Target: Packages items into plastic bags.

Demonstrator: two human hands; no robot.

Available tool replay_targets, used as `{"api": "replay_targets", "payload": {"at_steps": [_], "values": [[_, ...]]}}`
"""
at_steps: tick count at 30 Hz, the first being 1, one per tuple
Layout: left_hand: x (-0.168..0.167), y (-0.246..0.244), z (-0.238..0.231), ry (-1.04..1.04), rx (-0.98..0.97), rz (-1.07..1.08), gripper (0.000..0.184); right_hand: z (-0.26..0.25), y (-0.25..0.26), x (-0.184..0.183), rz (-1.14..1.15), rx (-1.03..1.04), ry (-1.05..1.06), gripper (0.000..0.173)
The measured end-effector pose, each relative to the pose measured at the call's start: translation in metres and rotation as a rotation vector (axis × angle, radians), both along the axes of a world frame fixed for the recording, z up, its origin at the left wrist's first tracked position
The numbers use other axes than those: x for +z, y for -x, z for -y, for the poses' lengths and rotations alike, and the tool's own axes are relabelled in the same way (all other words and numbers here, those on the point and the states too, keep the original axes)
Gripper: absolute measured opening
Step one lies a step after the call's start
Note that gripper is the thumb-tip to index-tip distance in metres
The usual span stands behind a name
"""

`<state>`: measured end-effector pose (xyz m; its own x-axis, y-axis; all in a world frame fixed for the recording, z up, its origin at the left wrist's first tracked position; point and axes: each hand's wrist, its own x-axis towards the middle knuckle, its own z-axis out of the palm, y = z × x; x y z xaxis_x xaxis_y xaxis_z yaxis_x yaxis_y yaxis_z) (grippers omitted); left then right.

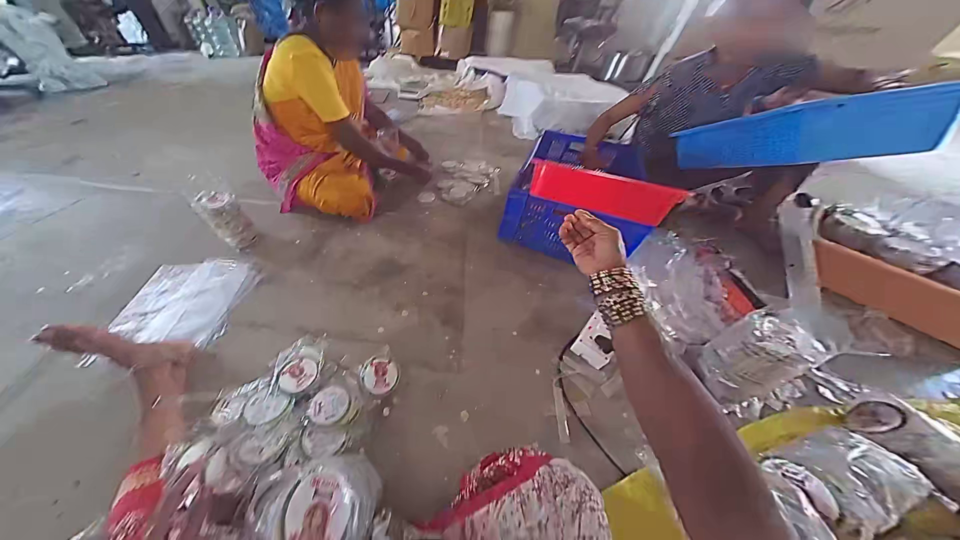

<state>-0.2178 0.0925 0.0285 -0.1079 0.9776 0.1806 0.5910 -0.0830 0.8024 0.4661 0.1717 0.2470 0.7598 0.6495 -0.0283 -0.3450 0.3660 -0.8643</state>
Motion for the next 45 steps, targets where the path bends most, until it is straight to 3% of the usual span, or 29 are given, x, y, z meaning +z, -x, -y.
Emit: {"api": "replay_targets", "payload": {"at_steps": [2, 5, 7, 11, 14, 17, 20, 22, 24, 27, 29, 31, 34, 39, 43, 45], "values": [[0.034, -0.026, 0.025, 0.018, -0.025, 0.210, 0.048, 0.025, 0.042, -0.027, 0.054, 0.138, 0.140, 0.017], [0.058, -0.055, 0.047, 0.100, -0.054, 0.611, 0.073, 0.070, 0.119, -0.064, 0.164, 0.345, 0.378, 0.018], [0.067, -0.065, 0.062, 0.137, -0.067, 0.702, 0.091, 0.100, 0.171, -0.085, 0.289, 0.509, 0.471, 0.018], [0.067, -0.074, 0.081, 0.113, -0.140, 0.722, 0.113, 0.144, 0.259, -0.119, 0.496, 0.827, 0.318, 0.020], [0.073, -0.086, 0.094, -0.042, -0.116, 0.533, 0.103, 0.157, 0.288, -0.121, 0.911, 0.865, 0.357, 0.030], [0.092, -0.094, 0.101, -0.306, -0.197, 0.085, 0.084, 0.152, 0.267, -0.120, 1.263, 0.718, 0.592, 0.025], [0.104, -0.104, 0.102, -0.281, -0.343, -0.299, 0.066, 0.150, 0.235, -0.133, 1.382, 0.743, 1.042, 0.019], [0.103, -0.109, 0.098, -0.187, -0.463, -0.411, 0.069, 0.156, 0.225, -0.144, 1.403, 0.928, 1.357, 0.031], [0.099, -0.111, 0.093, -0.161, -0.514, -0.441, 0.071, 0.166, 0.226, -0.152, 1.385, 1.127, 1.521, 0.051], [0.098, -0.111, 0.095, -0.166, -0.580, -0.512, 0.064, 0.201, 0.244, -0.157, 1.380, 1.292, 1.381, 0.057], [0.096, -0.112, 0.098, -0.161, -0.619, -0.553, 0.059, 0.232, 0.272, -0.162, 1.436, 1.319, 1.143, 0.049], [0.093, -0.113, 0.099, -0.167, -0.641, -0.567, 0.055, 0.256, 0.298, -0.161, 1.424, 1.342, 1.045, 0.033], [0.093, -0.118, 0.097, -0.162, -0.642, -0.557, 0.051, 0.271, 0.304, -0.160, 1.431, 1.285, 0.947, 0.035], [0.092, -0.120, 0.091, -0.162, -0.626, -0.551, 0.054, 0.273, 0.303, -0.154, 1.364, 1.310, 0.987, 0.030], [0.093, -0.122, 0.090, -0.081, -0.593, -0.622, 0.069, 0.261, 0.303, -0.151, 1.310, 1.455, 1.125, 0.045], [0.091, -0.124, 0.089, -0.059, -0.590, -0.643, 0.068, 0.255, 0.303, -0.157, 1.319, 1.472, 1.147, 0.049]]}}
